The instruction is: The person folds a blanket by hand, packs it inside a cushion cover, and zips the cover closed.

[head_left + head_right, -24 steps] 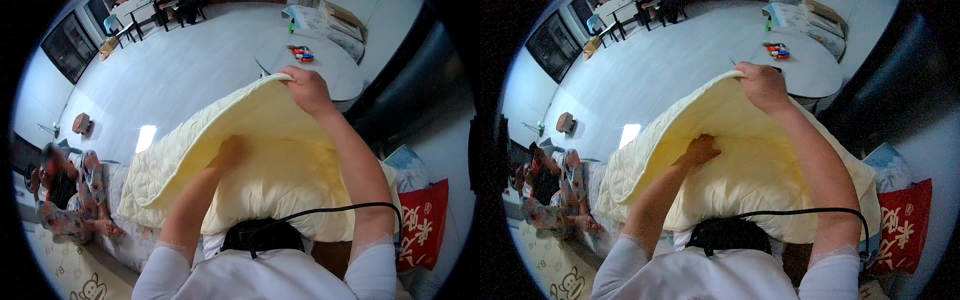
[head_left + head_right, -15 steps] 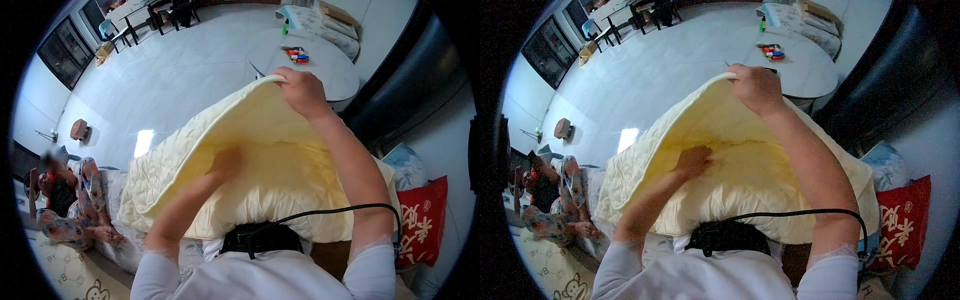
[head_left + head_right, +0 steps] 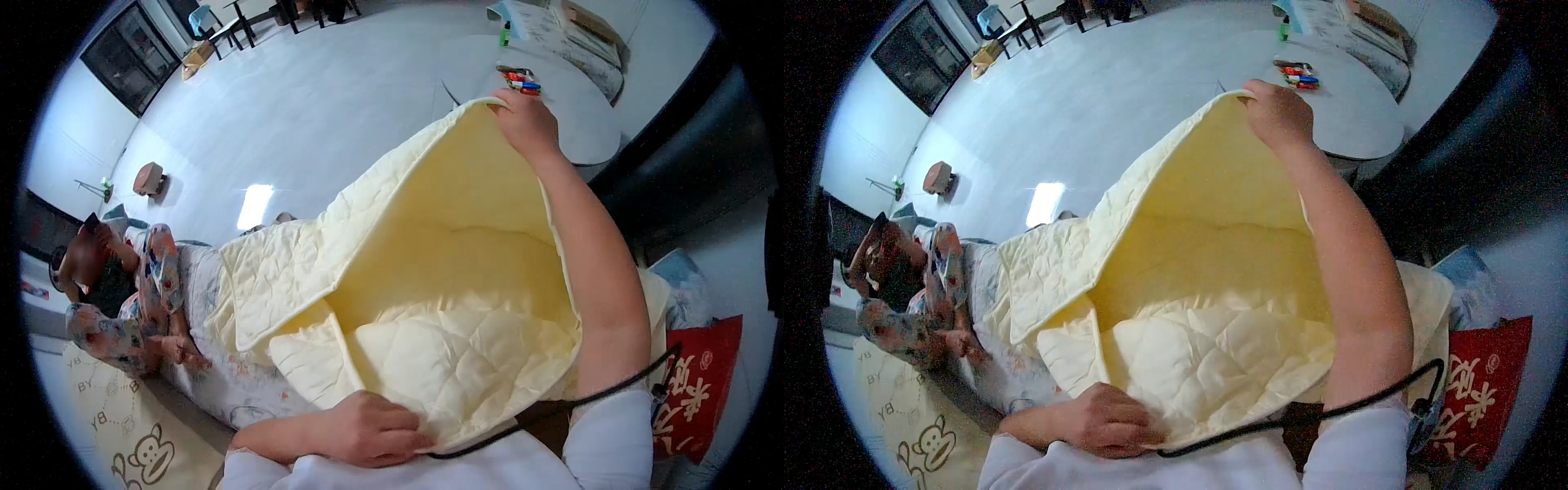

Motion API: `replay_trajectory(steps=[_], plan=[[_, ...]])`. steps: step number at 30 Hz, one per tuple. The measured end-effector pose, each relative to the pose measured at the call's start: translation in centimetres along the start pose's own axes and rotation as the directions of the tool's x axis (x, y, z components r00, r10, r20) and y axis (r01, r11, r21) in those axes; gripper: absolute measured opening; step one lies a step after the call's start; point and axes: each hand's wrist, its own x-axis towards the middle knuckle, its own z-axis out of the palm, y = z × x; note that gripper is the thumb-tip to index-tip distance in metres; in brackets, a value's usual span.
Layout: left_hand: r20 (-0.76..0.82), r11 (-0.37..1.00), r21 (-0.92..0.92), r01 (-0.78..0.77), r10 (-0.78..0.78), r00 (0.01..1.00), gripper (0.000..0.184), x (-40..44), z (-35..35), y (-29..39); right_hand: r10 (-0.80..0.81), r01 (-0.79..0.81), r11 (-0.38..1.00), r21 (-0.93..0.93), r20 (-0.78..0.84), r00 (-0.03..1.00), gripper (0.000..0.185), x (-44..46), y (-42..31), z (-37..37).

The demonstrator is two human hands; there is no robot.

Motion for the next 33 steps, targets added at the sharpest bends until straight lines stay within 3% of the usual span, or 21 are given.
replay_trajectory(steps=[3,5,6,9,11,13,14,16,17,18,19,21,22,24,25,27,29,31,32,33], plan=[[0.042,0.992,0.08,0.097,-0.101,0.994,0.022,0.5,-0.5,-1.0,-0.05,0.049,0.998,0.043,0.023,0.998,0.019,-0.6,-0.9,-1.1],[0.007,0.939,0.252,0.233,-0.243,0.97,0.026,0.8,-0.5,-2.9,-0.098,0.096,0.992,0.079,0.022,0.995,0.018,-1.2,-1.6,-2.4],[-0.051,0.914,0.216,0.344,-0.342,0.938,0.028,0.9,-0.2,-5.1,-0.145,0.142,0.983,0.118,0.022,0.989,0.018,-1.7,-2.1,-3.1],[-0.219,0.797,0.102,0.595,-0.566,0.795,0.034,2.1,-0.4,-12.5,-0.215,0.216,0.958,0.188,-0.025,0.976,0.016,-3.0,-3.3,-4.7],[-0.128,0.563,-0.002,0.827,-0.82,0.558,0.037,2.5,-1.5,-15.5,-0.248,0.254,0.95,0.182,-0.056,0.967,0.016,-3.8,-4.2,-6.3],[-0.438,0.684,0.246,0.687,-0.554,0.708,0.035,-1.4,-1.1,-23.7,-0.282,0.292,0.939,0.18,-0.078,0.956,0.016,-4.6,-4.8,-7.9],[-0.437,0.593,0.042,0.804,-0.713,0.548,0.036,-3.1,-2.2,-26.0,-0.318,0.335,0.923,0.191,-0.114,0.941,0.016,-4.9,-4.9,-8.7],[-0.498,0.464,-0.055,0.884,-0.78,0.378,0.035,-9.6,-8.0,-32.3,-0.353,0.379,0.903,0.202,-0.154,0.923,0.016,-5.3,-4.9,-10.3],[-0.594,0.452,0.05,0.891,-0.703,0.39,0.033,-12.5,-11.3,-34.9,-0.366,0.395,0.899,0.188,-0.168,0.915,0.017,-5.5,-4.8,-11.0],[-0.715,0.421,0.287,0.861,-0.503,0.485,0.037,-11.4,-13.9,-30.9,-0.381,0.411,0.894,0.177,-0.182,0.906,0.019,-5.5,-4.6,-11.4],[-0.791,0.279,0.48,0.832,-0.272,0.548,0.042,-10.0,-16.6,-26.6,-0.386,0.418,0.89,0.185,-0.184,0.904,0.019,-5.4,-4.1,-11.5],[-0.675,-0.044,0.736,0.675,0.018,0.738,0.046,-12.4,-21.8,-23.2,-0.269,0.309,0.918,0.249,-0.182,0.946,0.021,-4.6,-2.8,-11.8],[-0.777,-0.247,0.63,0.736,-0.206,0.595,0.048,-10.9,-23.5,-20.1,-0.191,0.241,0.906,0.347,-0.173,0.966,0.021,-4.3,-2.3,-11.6],[-0.805,-0.409,0.591,0.695,-0.244,0.541,0.053,-10.1,-26.1,-15.1,-0.173,0.209,0.9,0.382,-0.128,0.977,0.02,-3.9,-2.4,-12.4],[-0.724,-0.374,0.663,0.648,-0.101,0.682,0.056,-11.3,-27.1,-13.5,-0.141,0.16,0.902,0.401,-0.076,0.987,0.019,-4.0,-2.7,-12.5],[-0.704,-0.458,0.64,0.617,-0.027,0.71,0.059,-13.8,-28.1,-11.9,-0.155,0.161,0.91,0.383,-0.047,0.987,0.019,-4.4,-3.1,-12.2],[-0.786,-0.464,0.521,0.717,0.068,0.615,0.06,-15.5,-27.8,-11.0,-0.161,0.154,0.922,0.355,-0.011,0.987,0.019,-5.1,-3.6,-11.9],[-0.885,-0.362,0.408,0.838,0.069,0.461,0.059,-18.4,-26.2,-12.2,-0.141,0.114,0.949,0.292,0.072,0.987,0.018,-5.5,-4.1,-11.7],[-0.94,-0.38,0.335,0.862,-0.066,0.336,0.054,-19.8,-24.9,-12.9,-0.172,0.14,0.94,0.311,0.075,0.982,0.018,-5.7,-4.3,-11.4],[-0.951,-0.279,0.26,0.924,-0.239,0.195,0.048,-20.3,-23.4,-13.1,-0.184,0.15,0.935,0.322,0.077,0.98,0.018,-6.0,-4.4,-11.0]])
